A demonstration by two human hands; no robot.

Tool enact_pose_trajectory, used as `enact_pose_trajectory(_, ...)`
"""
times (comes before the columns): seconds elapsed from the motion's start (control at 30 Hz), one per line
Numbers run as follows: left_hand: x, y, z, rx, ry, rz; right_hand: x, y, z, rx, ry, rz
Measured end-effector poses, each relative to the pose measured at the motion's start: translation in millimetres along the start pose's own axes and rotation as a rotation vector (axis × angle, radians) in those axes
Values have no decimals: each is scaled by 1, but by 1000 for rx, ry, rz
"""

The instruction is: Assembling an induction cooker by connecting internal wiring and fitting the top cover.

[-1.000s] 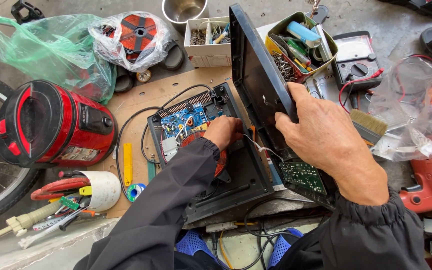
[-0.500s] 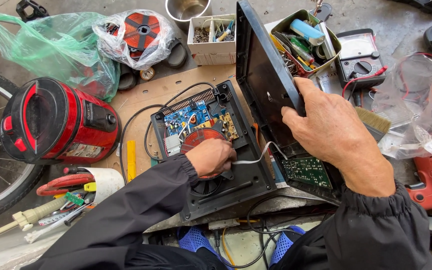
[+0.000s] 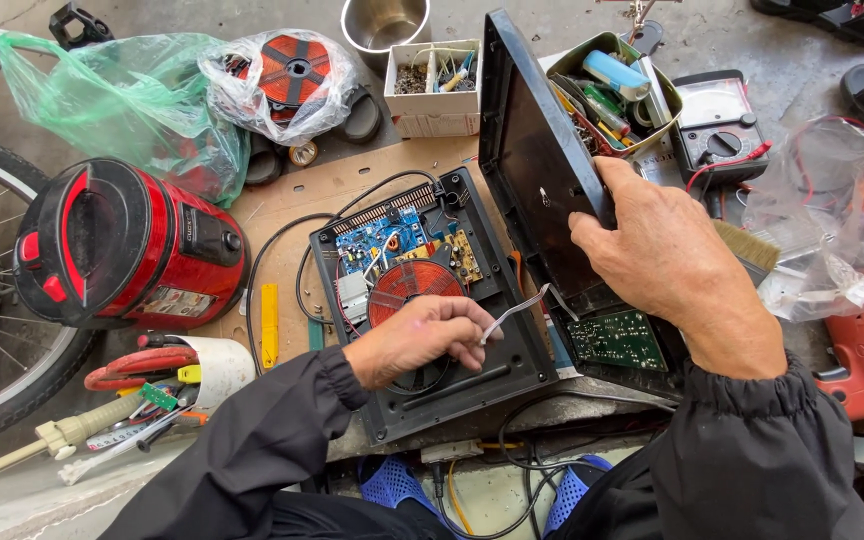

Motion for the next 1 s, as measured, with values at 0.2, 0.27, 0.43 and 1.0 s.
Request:
enact_pose_trajectory(0.2,9,-6,-24,-54,-146,-34,-2,0,-2,-9,-10,-3)
enact_pose_trajectory(0.27,9,-2,-20,-36,-392,-69,-1,0,-1,-17,0,0)
enact_pose_trajectory(0.43,4,2,-26,-88,-513,-210,0,-1,2,-12,23,-4)
enact_pose_trajectory(1.0,3,-2,-37,-273,-157,-247,4,-2,8,-53,35,30)
Point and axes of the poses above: each hand's wrist, its own y-axis towards the middle knuckle, its own x-axis out of the back of the hand, z = x × y, the point moved 3 cm from there along y, towards the middle knuckle, and after that the axes turned 1 degree about -y, right-handed, at the moved point
